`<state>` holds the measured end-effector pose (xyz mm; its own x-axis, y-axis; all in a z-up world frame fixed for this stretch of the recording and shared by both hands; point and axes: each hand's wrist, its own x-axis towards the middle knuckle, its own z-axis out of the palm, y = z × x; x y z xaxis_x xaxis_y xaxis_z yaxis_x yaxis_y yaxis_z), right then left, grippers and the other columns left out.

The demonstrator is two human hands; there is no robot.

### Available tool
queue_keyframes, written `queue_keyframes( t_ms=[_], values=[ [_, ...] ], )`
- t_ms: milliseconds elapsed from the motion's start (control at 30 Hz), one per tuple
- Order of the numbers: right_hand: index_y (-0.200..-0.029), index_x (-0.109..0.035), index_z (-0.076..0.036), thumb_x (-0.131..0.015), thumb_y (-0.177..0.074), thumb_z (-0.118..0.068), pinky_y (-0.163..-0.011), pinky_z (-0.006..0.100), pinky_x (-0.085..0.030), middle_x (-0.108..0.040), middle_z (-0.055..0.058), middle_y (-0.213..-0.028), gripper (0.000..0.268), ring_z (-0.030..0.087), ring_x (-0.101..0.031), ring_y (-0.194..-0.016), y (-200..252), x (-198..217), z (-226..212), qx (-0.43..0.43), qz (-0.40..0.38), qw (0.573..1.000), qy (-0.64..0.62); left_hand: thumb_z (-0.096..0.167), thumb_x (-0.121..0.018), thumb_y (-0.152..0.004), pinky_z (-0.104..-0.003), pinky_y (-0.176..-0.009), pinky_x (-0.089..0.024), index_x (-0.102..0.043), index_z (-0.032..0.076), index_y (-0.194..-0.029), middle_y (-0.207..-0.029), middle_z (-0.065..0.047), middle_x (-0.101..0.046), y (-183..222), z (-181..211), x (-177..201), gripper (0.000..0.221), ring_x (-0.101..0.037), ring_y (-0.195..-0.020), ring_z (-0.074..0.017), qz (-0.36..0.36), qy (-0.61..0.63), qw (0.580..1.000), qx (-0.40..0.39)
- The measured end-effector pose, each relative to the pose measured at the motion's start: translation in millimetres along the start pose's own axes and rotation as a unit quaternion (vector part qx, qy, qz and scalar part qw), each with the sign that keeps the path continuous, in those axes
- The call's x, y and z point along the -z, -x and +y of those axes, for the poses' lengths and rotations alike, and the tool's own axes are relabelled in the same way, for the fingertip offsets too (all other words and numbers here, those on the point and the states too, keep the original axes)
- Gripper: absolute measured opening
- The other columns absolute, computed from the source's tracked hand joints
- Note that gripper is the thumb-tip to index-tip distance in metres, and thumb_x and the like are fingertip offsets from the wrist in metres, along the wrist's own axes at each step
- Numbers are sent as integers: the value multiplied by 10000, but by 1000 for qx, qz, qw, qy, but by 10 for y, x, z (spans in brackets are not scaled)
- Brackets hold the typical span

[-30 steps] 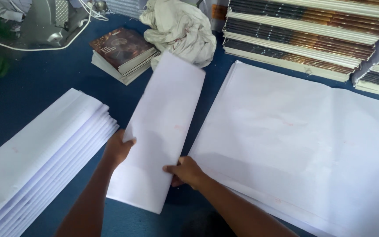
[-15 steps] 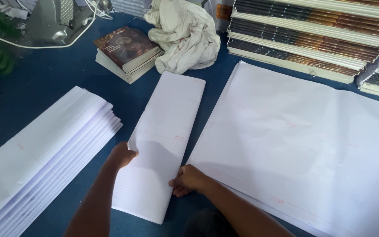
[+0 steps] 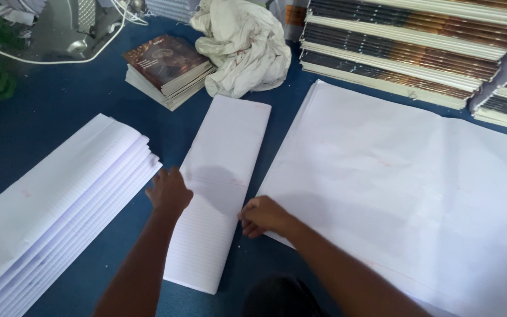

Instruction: The person folds large white lined paper sheets in half, aligns the edges, and presses the crease with a small wooden block. The folded sheets are stacked to the left.

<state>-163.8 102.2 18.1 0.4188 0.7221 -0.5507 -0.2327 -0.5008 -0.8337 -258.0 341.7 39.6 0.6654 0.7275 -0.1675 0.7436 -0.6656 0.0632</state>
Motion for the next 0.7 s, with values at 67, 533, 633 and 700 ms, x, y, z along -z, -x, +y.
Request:
queue_keyframes(
  t_ms=[67,533,633,700],
  values=[
    [-1131,-686,19,-671,-938,-239,-724,353,-662,-737,168,-972,322,251,-769,-831,103,176,-88,31,7,999,-13,179,-718,-885,-588,-1019,-460,-525,62,-1401,-1415,-186,-511,23,151,93,563,-495,-1326,-344,41,17,998,-40],
    [-1197,-651,7,-632,-941,-276,-757,442,-648,-737,195,-1028,382,309,-756,-829,1820,2433,1207,32,260,963,-61,295,-766,-848,-424,-830,-571,-753,27,-962,-960,-142,-742,214,1933,-262,292,-714,-917,-293,-78,216,929,-291],
    [-1190,-672,10,-615,-956,-275,-779,446,-651,-747,188,-1050,373,319,-766,-864,2384,2901,1752,-15,315,948,-38,412,-744,-896,-413,-797,-577,-738,-4,-832,-874,-160,-736,375,2238,-296,421,-715,-843,-296,-107,60,925,-360],
    [-1186,-692,8,-622,-957,-277,-812,452,-649,-753,196,-1068,372,340,-774,-912,2782,3178,2135,-66,355,933,-10,439,-728,-929,-420,-769,-570,-715,-34,-801,-842,-190,-727,529,2423,-317,490,-707,-814,-312,-117,11,916,-382]
  ],
)
